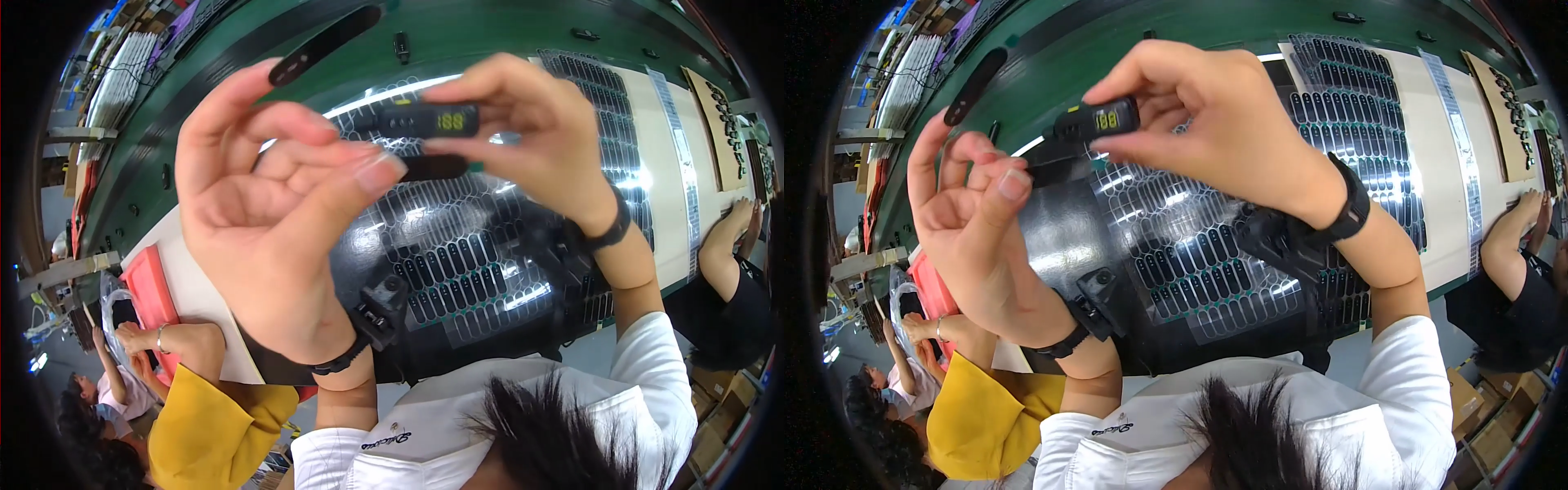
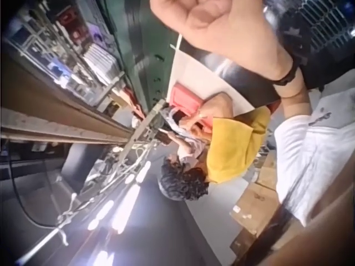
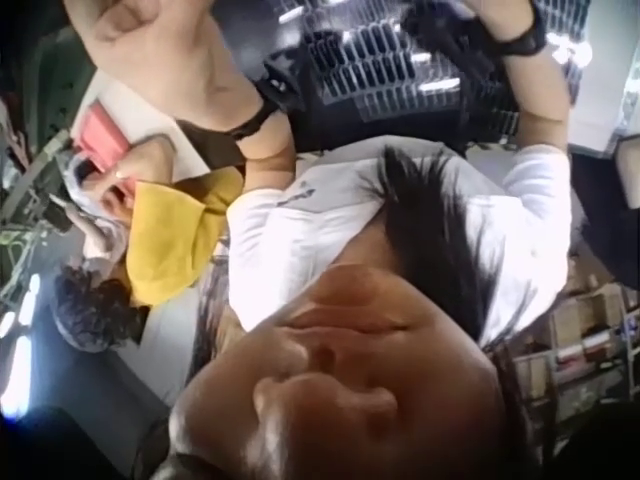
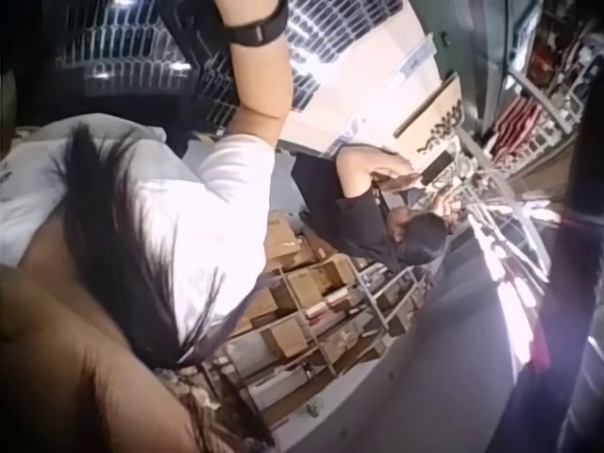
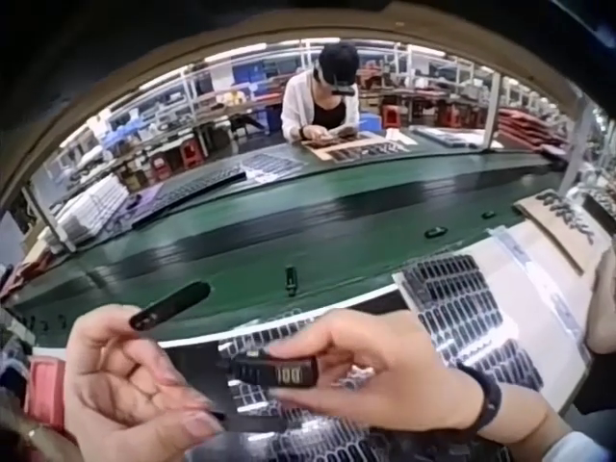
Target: The person peels small screen covers from a plastic sheet, presses them onto electronic devices, and places the devices onto a conveyor belt. This process is repeated for several devices, occasionally smoothing the plastic sheet back down.
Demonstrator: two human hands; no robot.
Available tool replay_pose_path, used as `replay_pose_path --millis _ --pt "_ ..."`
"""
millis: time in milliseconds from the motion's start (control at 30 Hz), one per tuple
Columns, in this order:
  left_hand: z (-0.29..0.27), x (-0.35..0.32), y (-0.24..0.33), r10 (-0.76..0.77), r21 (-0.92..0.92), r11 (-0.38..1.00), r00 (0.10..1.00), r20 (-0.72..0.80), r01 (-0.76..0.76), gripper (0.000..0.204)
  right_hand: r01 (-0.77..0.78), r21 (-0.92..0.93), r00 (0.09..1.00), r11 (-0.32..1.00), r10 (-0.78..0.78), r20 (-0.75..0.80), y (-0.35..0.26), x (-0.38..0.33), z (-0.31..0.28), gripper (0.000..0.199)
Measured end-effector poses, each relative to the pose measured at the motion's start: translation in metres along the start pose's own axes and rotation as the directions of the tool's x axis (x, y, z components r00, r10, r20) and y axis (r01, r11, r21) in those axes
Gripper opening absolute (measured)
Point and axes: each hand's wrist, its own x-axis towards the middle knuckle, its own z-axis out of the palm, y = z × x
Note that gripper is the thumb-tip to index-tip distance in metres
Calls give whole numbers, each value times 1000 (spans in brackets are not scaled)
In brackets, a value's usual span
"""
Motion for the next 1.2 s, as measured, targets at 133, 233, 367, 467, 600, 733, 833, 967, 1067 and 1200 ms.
replay_pose_path --millis 133,233,367,467,600,733,833,967,1067,1200 --pt "10 -1 -2 -18 -24 1000 999 -41 17 59 91 -81 995 993 -87 45 -11 -8 0 31" --pt "14 -2 -7 -22 -16 1000 998 -61 21 61 100 -131 995 986 -96 40 -14 -11 -1 32" --pt "13 -1 -9 -18 -20 1000 997 -71 17 61 119 -226 993 967 -109 54 -20 -15 -2 33" --pt "13 0 -9 -37 -79 996 998 -49 33 61 86 -194 996 977 -86 6 -23 -18 -4 33" --pt "16 -1 -10 -41 -67 997 998 -50 38 60 108 -251 994 962 -105 26 -25 -20 -5 33" --pt "20 -1 -13 -15 -30 999 997 -80 12 59 86 -245 996 966 -82 29 -24 -21 -7 33" --pt "21 -2 -12 -5 17 1000 995 -98 6 60 94 -248 996 964 -89 29 -24 -20 -5 33" --pt "26 -5 -10 81 201 978 989 -128 -54 60 116 -286 993 951 -114 24 -23 -21 -6 33" --pt "27 -7 -9 118 251 964 987 -105 -88 60 129 -306 991 943 -130 20 -24 -21 -6 33" --pt "24 -4 -12 74 148 987 995 -68 -63 59 132 -314 991 940 -136 12 -24 -22 -5 33"
